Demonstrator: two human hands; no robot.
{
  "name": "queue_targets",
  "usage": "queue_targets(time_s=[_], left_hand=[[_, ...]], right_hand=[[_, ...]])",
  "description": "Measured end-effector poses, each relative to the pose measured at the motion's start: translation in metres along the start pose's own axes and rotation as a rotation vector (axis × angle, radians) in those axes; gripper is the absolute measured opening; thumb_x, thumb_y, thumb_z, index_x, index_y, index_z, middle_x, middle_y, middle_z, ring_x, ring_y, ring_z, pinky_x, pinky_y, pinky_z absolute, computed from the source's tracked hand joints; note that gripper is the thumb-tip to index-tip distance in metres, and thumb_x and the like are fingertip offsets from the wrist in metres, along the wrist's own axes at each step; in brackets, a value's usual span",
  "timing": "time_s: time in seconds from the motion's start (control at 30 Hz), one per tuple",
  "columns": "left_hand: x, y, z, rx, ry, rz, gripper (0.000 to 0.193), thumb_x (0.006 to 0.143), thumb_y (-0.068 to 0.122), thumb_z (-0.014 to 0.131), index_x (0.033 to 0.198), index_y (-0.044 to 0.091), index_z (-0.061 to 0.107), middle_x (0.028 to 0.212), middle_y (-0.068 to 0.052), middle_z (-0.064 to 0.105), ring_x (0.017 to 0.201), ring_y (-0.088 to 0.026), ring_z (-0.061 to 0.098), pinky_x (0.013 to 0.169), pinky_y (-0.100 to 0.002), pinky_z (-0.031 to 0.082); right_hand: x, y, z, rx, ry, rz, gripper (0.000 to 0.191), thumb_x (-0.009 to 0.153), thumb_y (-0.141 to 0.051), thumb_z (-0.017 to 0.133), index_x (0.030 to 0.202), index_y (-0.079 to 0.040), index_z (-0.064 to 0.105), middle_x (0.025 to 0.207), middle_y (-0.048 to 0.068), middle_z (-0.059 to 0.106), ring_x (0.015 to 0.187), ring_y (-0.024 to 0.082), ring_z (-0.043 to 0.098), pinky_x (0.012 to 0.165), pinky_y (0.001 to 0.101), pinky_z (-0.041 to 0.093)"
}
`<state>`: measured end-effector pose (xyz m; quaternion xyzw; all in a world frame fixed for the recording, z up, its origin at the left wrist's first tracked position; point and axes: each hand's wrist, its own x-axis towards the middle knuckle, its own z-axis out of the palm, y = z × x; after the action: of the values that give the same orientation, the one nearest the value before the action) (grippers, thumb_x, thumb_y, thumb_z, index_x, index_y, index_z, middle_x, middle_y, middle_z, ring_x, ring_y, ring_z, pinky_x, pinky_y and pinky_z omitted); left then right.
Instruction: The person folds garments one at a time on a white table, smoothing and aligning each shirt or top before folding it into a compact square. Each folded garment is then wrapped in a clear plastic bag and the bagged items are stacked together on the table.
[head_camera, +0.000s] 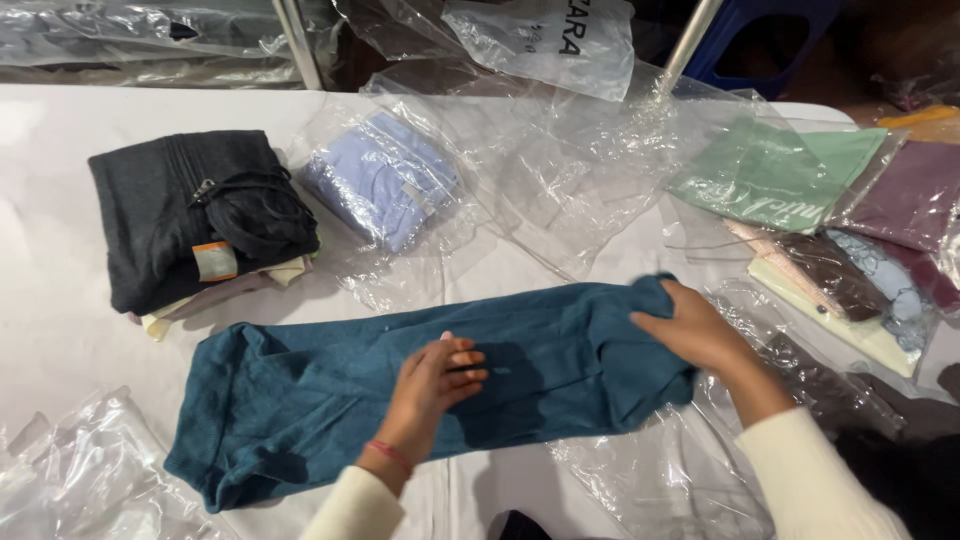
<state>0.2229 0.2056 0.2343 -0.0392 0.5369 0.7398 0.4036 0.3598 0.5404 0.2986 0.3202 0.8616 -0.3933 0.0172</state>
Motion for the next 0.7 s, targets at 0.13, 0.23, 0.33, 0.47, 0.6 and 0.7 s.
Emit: queue_targets(time_s=[0.13,0.23,0.33,0.47,0.6,0.7], left_hand=[[-0.001,-0.007,0.009,-0.123,0.076,-0.125,0.076,0.097,0.060,0.040,0.133,-0.003,0.060,0.119,-0.015,0.072,0.103,-0.027,0.071,0.094,-0.041,0.057],[0.001,-0.009,0.010,-0.076,0.113,-0.132,0.075,0.094,0.058,0.049,0.142,0.000,0.051,0.124,-0.013,0.067,0.107,-0.027,0.070,0.096,-0.043,0.057],[0.004,-0.015,0.016,0.078,0.112,-0.023,0.073,0.087,0.038,0.070,0.142,-0.002,0.043,0.126,-0.019,0.066,0.109,-0.029,0.070,0.093,-0.045,0.058],[-0.008,-0.020,0.033,0.653,0.427,0.313,0.072,0.080,0.029,0.080,0.137,-0.002,0.048,0.121,-0.022,0.067,0.106,-0.032,0.069,0.094,-0.043,0.056],[-0.048,-0.020,0.067,1.060,0.298,0.907,0.071,0.077,0.022,0.084,0.136,0.000,0.051,0.131,-0.022,0.058,0.122,-0.040,0.054,0.104,-0.049,0.043],[-0.071,-0.027,0.117,1.128,0.048,0.778,0.115,0.053,0.029,0.093,0.147,-0.005,0.037,0.143,-0.031,0.047,0.129,-0.050,0.043,0.098,-0.056,0.033]], right_hand=[[-0.025,-0.064,0.024,0.330,-0.303,-0.052,0.073,0.088,-0.037,0.077,0.148,-0.006,0.048,0.145,0.020,0.054,0.121,0.027,0.062,0.082,0.0455,0.064],[-0.028,-0.076,0.036,0.477,-0.377,-0.050,0.070,0.086,-0.041,0.069,0.144,-0.008,0.048,0.142,0.018,0.059,0.113,0.025,0.072,0.093,0.0348,0.061],[-0.016,-0.060,0.046,0.291,-0.215,-0.023,0.063,0.089,-0.039,0.066,0.140,-0.002,0.054,0.131,0.015,0.065,0.101,0.024,0.073,0.086,0.0324,0.059],[-0.002,-0.020,0.062,0.111,-0.175,0.220,0.065,0.087,-0.037,0.074,0.137,-0.001,0.054,0.115,0.017,0.071,0.087,0.024,0.067,0.073,0.0343,0.053],[0.001,0.001,0.080,0.458,-0.339,0.320,0.063,0.078,-0.031,0.080,0.130,0.000,0.060,0.112,0.013,0.073,0.094,0.018,0.071,0.075,0.0310,0.057],[-0.004,-0.004,0.089,0.686,-0.260,0.383,0.058,0.083,-0.028,0.076,0.131,-0.001,0.056,0.112,0.014,0.070,0.094,0.022,0.070,0.077,0.0350,0.058]])
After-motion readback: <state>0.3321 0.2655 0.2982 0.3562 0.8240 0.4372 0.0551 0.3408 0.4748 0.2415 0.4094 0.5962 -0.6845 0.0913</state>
